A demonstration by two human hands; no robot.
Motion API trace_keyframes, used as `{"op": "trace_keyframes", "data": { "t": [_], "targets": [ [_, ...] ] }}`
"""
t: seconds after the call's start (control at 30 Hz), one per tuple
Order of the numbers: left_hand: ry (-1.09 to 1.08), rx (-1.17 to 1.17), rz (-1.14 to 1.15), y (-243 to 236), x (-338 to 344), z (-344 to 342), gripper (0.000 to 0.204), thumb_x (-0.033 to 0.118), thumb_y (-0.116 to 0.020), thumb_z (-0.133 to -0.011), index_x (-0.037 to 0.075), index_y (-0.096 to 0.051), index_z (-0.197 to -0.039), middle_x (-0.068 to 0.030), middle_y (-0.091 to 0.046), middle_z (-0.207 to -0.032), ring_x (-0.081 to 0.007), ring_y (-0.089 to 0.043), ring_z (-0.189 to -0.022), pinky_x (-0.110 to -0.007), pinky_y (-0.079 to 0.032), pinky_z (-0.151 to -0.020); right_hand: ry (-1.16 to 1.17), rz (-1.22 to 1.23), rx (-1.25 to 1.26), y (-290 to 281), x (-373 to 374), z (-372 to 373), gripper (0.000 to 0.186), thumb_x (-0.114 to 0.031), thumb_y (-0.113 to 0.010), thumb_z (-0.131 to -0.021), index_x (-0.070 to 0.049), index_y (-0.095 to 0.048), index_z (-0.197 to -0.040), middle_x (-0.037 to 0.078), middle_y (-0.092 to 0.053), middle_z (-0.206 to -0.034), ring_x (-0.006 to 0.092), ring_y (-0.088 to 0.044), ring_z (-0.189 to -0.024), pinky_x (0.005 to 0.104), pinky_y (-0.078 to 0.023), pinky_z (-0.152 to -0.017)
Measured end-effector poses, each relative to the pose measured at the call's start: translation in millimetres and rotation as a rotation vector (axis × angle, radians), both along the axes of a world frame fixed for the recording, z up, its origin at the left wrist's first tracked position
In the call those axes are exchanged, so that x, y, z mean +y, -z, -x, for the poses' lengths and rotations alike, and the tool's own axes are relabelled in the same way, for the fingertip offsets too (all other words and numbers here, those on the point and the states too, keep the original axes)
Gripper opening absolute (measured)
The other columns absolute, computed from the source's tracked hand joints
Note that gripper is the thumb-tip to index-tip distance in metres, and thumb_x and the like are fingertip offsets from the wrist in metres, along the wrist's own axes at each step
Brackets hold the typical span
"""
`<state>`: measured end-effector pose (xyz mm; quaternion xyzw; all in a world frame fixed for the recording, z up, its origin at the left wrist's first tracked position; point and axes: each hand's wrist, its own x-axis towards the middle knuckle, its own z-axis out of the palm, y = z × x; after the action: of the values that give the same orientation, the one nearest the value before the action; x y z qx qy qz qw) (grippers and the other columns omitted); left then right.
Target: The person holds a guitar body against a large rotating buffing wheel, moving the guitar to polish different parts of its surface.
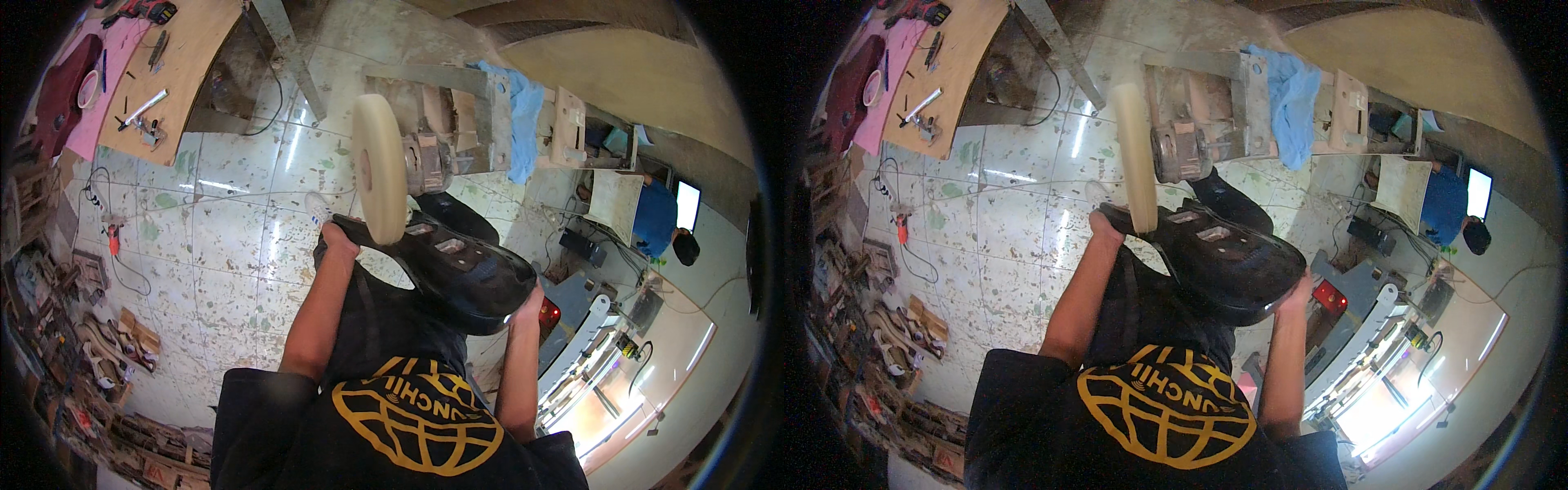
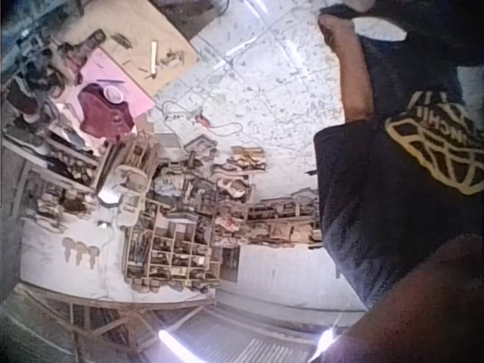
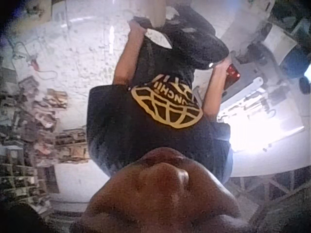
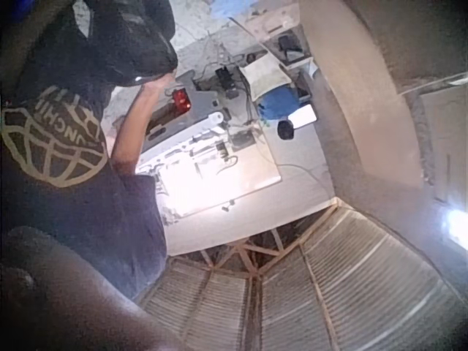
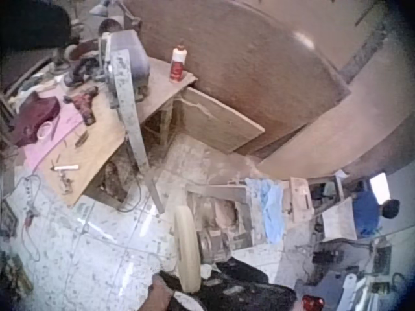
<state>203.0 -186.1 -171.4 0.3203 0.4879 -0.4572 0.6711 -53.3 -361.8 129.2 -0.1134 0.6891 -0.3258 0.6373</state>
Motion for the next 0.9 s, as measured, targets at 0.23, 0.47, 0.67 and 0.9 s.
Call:
{"op": "trace_keyframes", "data": {
  "t": [0.23,0.47,0.67,0.9],
  "targets": [
    [-0.007,0.075,0.073,-77.1,-27.3,14.2,0.042,0.031,-0.027,-0.088,0.007,-0.055,-0.108,-0.014,-0.059,-0.104,-0.0324,-0.058,-0.091,-0.049,-0.046,-0.083,-0.07,0.096,0.169,-38.6,3.6,32.1,0.038,-0.025,-0.033,-0.092,0.0,-0.058,-0.105,0.013,-0.063,-0.102,0.029,-0.06,-0.092,0.0401,-0.046,-0.085],
    [0.012,0.15,0.139,-99.2,-32.3,36.7,0.041,0.03,-0.028,-0.087,0.007,-0.055,-0.107,-0.0127,-0.059,-0.104,-0.031,-0.058,-0.093,-0.046,-0.046,-0.084,-0.15,0.16,0.175,-66.6,11.4,85.7,0.036,-0.023,-0.034,-0.093,0.001,-0.057,-0.106,0.014,-0.063,-0.102,0.0278,-0.062,-0.087,0.0377,-0.05,-0.08],
    [0.077,0.174,0.139,-118.1,-38.0,29.7,0.039,0.029,-0.028,-0.089,0.006,-0.055,-0.107,-0.014,-0.06,-0.102,-0.0303,-0.059,-0.091,-0.046,-0.047,-0.082,-0.156,0.163,0.159,-74.7,15.6,59.4,0.036,-0.024,-0.034,-0.093,0.001,-0.057,-0.106,0.014,-0.063,-0.1,0.0269,-0.062,-0.086,0.0376,-0.051,-0.077],
    [0.018,0.039,0.185,-72.6,-15.7,5.5,0.043,0.031,-0.026,-0.088,0.005,-0.054,-0.108,-0.0144,-0.058,-0.106,-0.0326,-0.057,-0.096,-0.048,-0.046,-0.085,-0.092,0.131,0.086,-36.7,12.3,35.5,0.039,-0.027,-0.033,-0.093,0.0,-0.059,-0.106,0.013,-0.063,-0.103,0.0284,-0.061,-0.091,0.0395,-0.048,-0.084]
  ]
}}
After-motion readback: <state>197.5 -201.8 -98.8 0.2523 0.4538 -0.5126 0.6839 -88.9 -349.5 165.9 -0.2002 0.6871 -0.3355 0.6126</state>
